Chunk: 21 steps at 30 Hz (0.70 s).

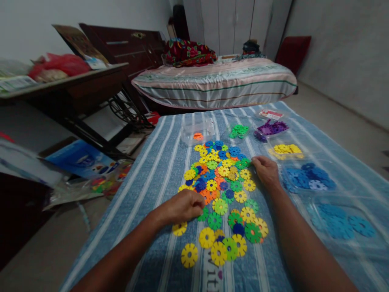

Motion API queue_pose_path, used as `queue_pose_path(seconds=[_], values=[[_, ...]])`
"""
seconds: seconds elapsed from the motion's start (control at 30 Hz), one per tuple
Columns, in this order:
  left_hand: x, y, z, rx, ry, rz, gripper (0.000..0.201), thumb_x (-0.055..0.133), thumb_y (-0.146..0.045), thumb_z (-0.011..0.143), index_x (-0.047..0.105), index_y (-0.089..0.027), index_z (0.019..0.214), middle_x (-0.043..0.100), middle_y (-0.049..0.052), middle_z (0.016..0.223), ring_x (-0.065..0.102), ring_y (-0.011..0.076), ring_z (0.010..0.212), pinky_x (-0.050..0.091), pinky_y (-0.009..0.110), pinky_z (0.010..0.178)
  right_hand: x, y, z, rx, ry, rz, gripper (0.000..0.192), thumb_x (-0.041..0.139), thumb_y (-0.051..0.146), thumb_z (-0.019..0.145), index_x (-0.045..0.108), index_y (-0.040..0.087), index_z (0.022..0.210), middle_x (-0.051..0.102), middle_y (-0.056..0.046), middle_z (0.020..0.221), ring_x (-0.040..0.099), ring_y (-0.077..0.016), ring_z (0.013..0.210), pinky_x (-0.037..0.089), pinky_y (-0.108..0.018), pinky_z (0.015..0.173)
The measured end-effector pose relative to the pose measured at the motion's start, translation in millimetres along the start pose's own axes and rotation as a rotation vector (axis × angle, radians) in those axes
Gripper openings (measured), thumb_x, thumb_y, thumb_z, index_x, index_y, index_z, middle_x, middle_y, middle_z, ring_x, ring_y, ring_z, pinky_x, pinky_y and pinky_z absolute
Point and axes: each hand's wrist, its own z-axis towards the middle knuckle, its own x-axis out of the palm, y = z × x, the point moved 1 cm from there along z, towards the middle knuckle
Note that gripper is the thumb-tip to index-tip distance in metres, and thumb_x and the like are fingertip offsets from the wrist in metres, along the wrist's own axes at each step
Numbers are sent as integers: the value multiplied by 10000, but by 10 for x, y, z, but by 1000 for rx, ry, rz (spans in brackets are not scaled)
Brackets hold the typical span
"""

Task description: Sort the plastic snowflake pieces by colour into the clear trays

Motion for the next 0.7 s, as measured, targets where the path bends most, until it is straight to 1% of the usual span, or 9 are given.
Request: queue_pose_path(seconds=[0.07,0.13,0.27,0.33,0.5,0.63,0.7], values=[[79,-33,-102,22,-4,86,141,499,-150,749,621,-185,687,601,-19,656,551,128,621,346,201,574,-5,2,1,1,-2,-3,325,567,473,748,687,177,687,615,-14,616,549,-179,639,395,-291,621],[132,-71,-158,8,-26,135,169,501,-142,757,650,-218,777,652,-16,725,596,152,689,374,207,622,-9,2,3,3,-6,-8,323,571,473,743,689,177,686,618,-17,615,552,-183,638,397,-293,619],[167,-131,-189,-52,-70,217,330,534,-166,764,668,-298,1035,714,-10,846,650,200,811,420,234,702,-8,-18,2,4,-18,-3,334,585,486,733,700,175,699,634,-25,626,561,-189,638,411,-299,620],[168,-148,-185,-65,-79,272,372,548,-172,766,653,-306,1098,718,0,869,656,215,832,425,246,703,-5,-32,2,-3,-21,3,344,586,498,736,702,176,698,634,-25,621,562,-189,635,415,-299,616],[180,-136,-169,-97,-85,375,238,569,-163,767,648,-267,965,691,16,808,652,232,798,401,251,655,0,-51,6,-3,-13,-1,337,580,488,745,707,178,708,643,-28,633,565,-186,639,410,-297,609],[169,-116,-154,-124,-81,406,184,562,-152,752,618,-264,887,661,-1,764,629,213,754,356,241,624,3,-44,8,9,-9,-1,322,580,476,746,704,180,713,648,-28,650,575,-191,659,411,-300,629],[139,-118,-142,-147,-70,391,115,569,-164,738,604,-250,806,630,-12,706,598,192,692,329,239,605,8,-35,5,5,-7,4,331,576,484,750,703,180,717,648,-28,647,570,-190,651,410,-301,627]])
